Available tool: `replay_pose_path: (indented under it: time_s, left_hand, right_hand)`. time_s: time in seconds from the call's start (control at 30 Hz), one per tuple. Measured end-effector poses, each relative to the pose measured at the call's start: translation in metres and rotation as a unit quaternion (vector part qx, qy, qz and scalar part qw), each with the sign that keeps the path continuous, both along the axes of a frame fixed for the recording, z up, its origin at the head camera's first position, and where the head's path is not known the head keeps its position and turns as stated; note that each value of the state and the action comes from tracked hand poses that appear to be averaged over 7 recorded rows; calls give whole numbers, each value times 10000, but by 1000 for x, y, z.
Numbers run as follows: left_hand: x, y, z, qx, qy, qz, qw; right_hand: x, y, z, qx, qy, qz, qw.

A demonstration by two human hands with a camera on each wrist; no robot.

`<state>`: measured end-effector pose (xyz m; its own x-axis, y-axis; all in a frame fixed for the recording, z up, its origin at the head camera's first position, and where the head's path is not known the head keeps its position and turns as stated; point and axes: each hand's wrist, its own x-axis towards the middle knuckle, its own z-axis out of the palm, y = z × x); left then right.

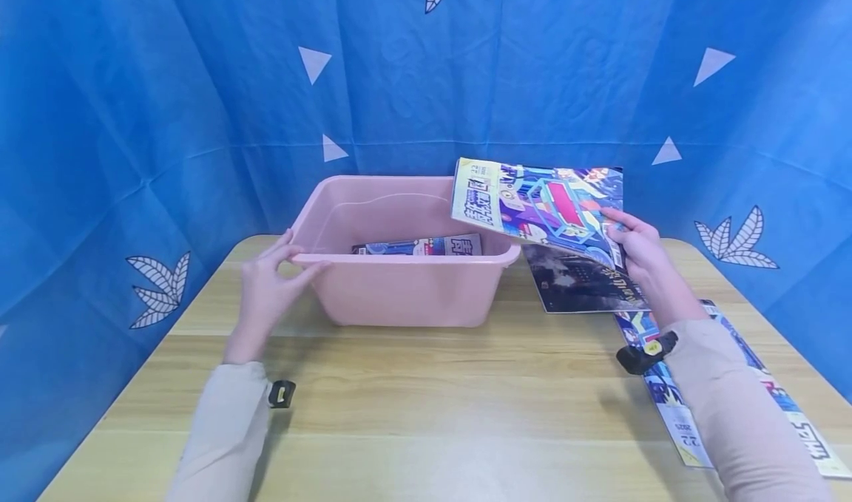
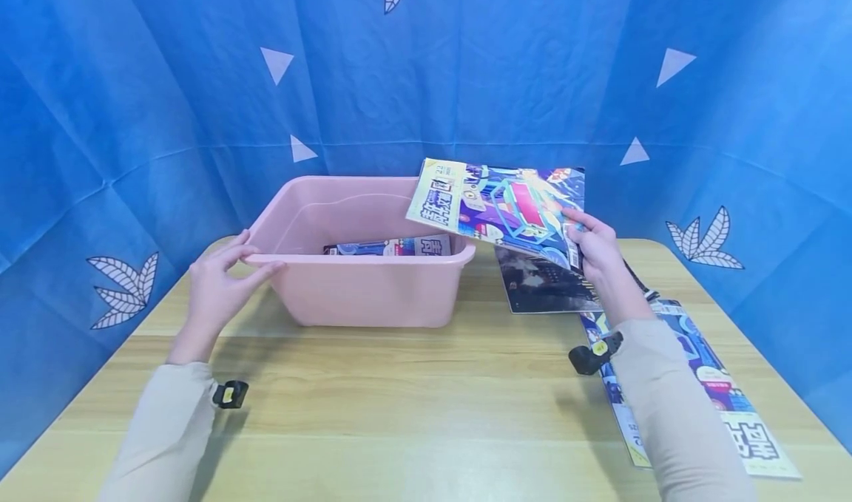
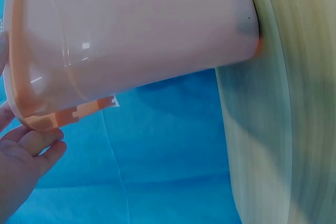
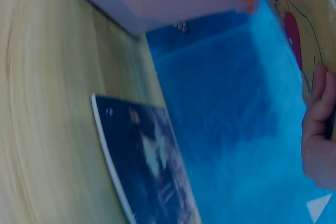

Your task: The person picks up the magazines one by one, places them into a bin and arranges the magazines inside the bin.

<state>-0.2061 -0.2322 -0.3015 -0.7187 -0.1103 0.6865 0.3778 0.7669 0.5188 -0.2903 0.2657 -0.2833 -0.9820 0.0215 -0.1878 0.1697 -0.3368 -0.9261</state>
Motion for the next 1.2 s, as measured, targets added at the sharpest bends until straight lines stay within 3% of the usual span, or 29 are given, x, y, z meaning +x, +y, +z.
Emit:
replay_pose_path:
  time_s: [0.3,0.57,0.97,1.2]
  left_hand:
    - [2,8,2,66,-211,-55,9997]
    - [0,11,-2,-41,-6,-42,10000]
    - [-1,17,-2,-66,-83,-66,9999]
    - [1,20,-1,-68,-231,-19,9997]
  right_hand:
    - [-2,-27,14,194,135,207,9995]
    - [-2,-55,28,1184,94,441,9919]
    - [-6,-105,48,1601,354,721,9838]
    - [-9,-127,53,1715,284,632,9827]
